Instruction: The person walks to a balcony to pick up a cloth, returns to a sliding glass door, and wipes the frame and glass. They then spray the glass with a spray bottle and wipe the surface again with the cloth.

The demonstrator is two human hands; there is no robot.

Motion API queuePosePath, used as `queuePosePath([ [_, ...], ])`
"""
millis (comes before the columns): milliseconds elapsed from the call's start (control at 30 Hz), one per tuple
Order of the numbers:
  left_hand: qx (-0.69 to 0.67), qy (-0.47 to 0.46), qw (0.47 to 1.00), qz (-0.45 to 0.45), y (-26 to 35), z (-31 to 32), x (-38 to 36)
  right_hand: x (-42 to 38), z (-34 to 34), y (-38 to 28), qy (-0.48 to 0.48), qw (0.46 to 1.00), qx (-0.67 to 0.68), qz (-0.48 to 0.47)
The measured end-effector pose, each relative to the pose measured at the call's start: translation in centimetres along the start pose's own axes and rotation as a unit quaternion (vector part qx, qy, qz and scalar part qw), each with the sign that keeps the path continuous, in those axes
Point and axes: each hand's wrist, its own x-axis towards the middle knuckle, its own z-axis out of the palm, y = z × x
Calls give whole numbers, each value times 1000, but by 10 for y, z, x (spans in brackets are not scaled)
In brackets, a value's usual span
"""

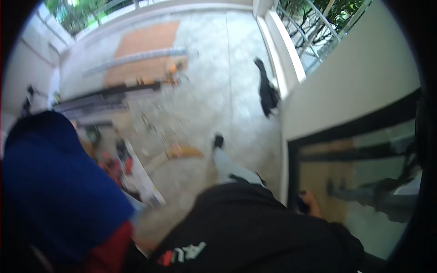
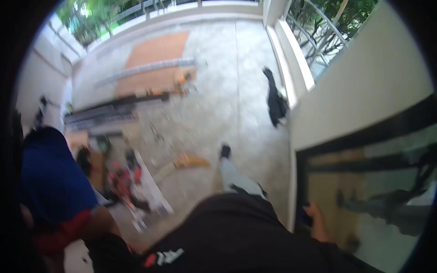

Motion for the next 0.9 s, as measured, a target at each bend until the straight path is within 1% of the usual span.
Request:
queuePosePath([
  [33,-11,-9,1000,-5,-46,13,5,25,5,-37,35,994,-65,-76],
  [67,-18,-13,1000,-16,-87,26,9,55,-5,-70,54,990,-66,-112],
  [100,-22,-24,999,-18,-137,35,23,79,-19,-135,94,980,-24,-177],
  [167,-56,-48,996,-50,-227,53,31,74,-126,-348,34,956,4,-290],
  [233,-74,-55,993,-77,-313,69,47,5,-231,-585,23,950,-1,-311],
  [267,-78,-56,992,-86,-331,72,46,19,-227,-584,41,935,-12,-351],
  [300,-86,-61,990,-94,-350,78,46,-37,-269,-671,4,902,-20,-431],
  [333,-91,-72,988,-101,-383,82,53,-70,-309,-752,-75,859,-65,-502],
  [367,-94,-75,985,-120,-419,91,48,-89,-336,-809,-13,724,-139,-676],
  [400,-98,-76,984,-130,-453,99,46,-105,-363,-856,-12,593,-135,-794],
  [433,-101,-77,982,-142,-488,106,41,-132,-394,-905,-10,500,-113,-858],
  [467,-104,-82,979,-157,-523,112,36,-138,-415,-945,1,433,-101,-896],
  [533,-105,-89,973,-184,-597,120,29,-119,-446,-1013,31,386,-104,-916],
  [567,-103,-88,971,-196,-635,125,26,-98,-459,-1045,42,384,-112,-916],
  [600,-104,-85,969,-208,-672,125,24,-71,-474,-1077,48,399,-121,-908],
  [700,-105,-62,964,-235,-791,141,26,26,-532,-1162,73,483,-179,-854],
  [733,-108,-66,963,-239,-836,147,39,58,-555,-1185,81,515,-185,-833],
  [767,-114,-75,962,-237,-881,155,53,87,-577,-1202,99,548,-190,-809],
  [800,-124,-105,957,-238,-947,164,76,125,-617,-1224,120,583,-176,-784],
  [900,-146,-119,956,-224,-1062,204,110,205,-678,-1269,159,647,-178,-724],
])
